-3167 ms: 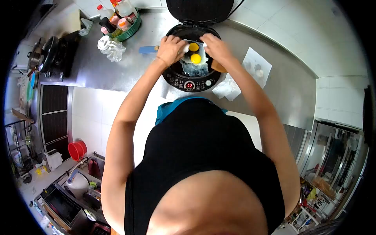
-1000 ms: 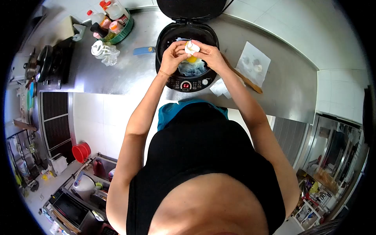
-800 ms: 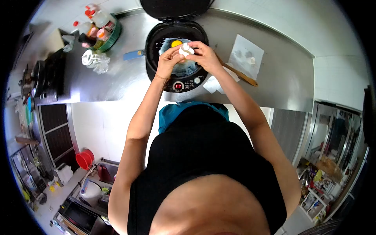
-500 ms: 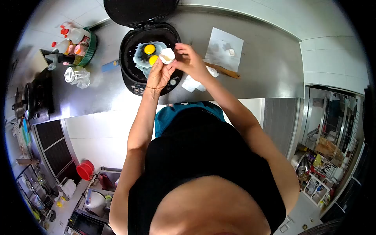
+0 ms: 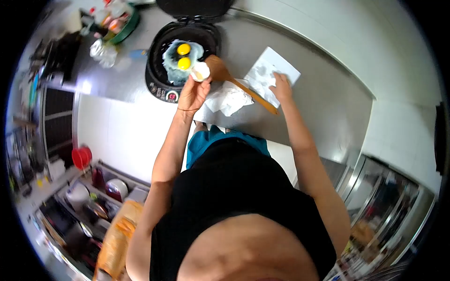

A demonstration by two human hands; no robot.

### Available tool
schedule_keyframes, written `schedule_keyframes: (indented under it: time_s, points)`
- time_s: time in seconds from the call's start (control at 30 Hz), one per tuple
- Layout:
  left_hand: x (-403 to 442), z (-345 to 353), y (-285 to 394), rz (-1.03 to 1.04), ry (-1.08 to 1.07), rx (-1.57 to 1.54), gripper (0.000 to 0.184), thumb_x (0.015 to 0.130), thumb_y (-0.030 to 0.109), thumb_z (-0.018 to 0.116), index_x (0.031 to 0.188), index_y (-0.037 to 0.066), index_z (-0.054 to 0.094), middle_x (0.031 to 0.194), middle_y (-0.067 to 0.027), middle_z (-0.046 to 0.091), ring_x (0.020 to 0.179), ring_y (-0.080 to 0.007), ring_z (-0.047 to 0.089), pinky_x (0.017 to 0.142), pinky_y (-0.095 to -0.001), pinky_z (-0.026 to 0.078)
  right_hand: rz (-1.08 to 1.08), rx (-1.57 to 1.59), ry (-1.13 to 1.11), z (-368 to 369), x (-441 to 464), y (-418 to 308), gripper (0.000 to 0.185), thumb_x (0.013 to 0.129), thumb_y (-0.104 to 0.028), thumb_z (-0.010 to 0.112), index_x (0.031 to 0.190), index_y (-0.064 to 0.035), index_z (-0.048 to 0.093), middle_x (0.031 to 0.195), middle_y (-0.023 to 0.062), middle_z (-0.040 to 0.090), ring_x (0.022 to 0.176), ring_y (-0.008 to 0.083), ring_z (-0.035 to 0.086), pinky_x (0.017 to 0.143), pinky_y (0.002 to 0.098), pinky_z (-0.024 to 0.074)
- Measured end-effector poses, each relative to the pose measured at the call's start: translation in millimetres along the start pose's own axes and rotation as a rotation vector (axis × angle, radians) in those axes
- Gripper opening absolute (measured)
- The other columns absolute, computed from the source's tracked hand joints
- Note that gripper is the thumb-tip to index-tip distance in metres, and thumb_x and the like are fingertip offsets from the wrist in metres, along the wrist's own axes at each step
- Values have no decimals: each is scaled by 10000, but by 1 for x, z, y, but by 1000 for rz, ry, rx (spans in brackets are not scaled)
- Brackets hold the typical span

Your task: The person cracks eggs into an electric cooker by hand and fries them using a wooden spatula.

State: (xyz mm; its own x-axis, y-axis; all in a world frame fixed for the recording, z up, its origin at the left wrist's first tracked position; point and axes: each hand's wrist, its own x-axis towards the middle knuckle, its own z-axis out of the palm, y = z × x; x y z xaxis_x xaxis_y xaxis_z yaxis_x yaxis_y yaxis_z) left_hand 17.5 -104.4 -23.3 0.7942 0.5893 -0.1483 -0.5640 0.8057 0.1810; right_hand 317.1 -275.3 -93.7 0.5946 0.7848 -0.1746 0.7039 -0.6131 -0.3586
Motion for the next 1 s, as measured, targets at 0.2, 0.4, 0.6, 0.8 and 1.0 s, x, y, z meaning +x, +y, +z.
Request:
schedule_keyframes:
  time_s: [0.2, 0.4, 0.6, 0.8, 1.0]
  points:
    - [-12, 4, -14, 95, -76, -90, 500, 903, 299, 521, 1309, 47, 376, 1246, -152, 500, 1025, -258, 582, 832, -355, 538, -47, 53, 118, -6, 12, 1, 541, 676, -117, 736, 1169, -96, 514, 1139, 96, 558, 1068, 291, 522, 886, 380, 434]
    - [-41, 26, -3, 196, -143, -179, 467, 896, 317, 525, 1283, 81, 412, 1263, -169, 475, 983, -245, 574, 813, -351, 544, -301, 762, 41, -82, -8, -148, 461, 701, -119, 762, 1091, -52, 527, 1002, 110, 620, 927, 185, 603, 804, 279, 466]
    - [-105, 61, 47, 327, -277, -171, 543, 859, 304, 592, 1321, 102, 391, 1250, -154, 486, 984, -227, 557, 808, -348, 538, -719, 1187, -194, -102, -49, -288, 475, 698, 33, 727, 1110, -3, 493, 1038, 87, 572, 942, 150, 572, 841, 273, 458]
    - [-170, 64, 117, 370, -363, -84, 556, 878, 277, 574, 1349, 107, 333, 1204, -191, 474, 1008, -279, 552, 773, -345, 554, -723, 1306, -453, -74, -80, -361, 455, 738, 77, 660, 1131, 3, 441, 1047, 91, 532, 971, 154, 545, 876, 276, 435]
    - [-200, 47, 192, 260, -289, 181, 567, 930, 226, 475, 1409, 79, 210, 1233, -187, 469, 1045, -330, 558, 792, -375, 555, -645, 1028, -430, -54, -123, -396, 439, 743, -29, 635, 1147, -35, 462, 1037, 82, 557, 968, 153, 543, 863, 291, 426]
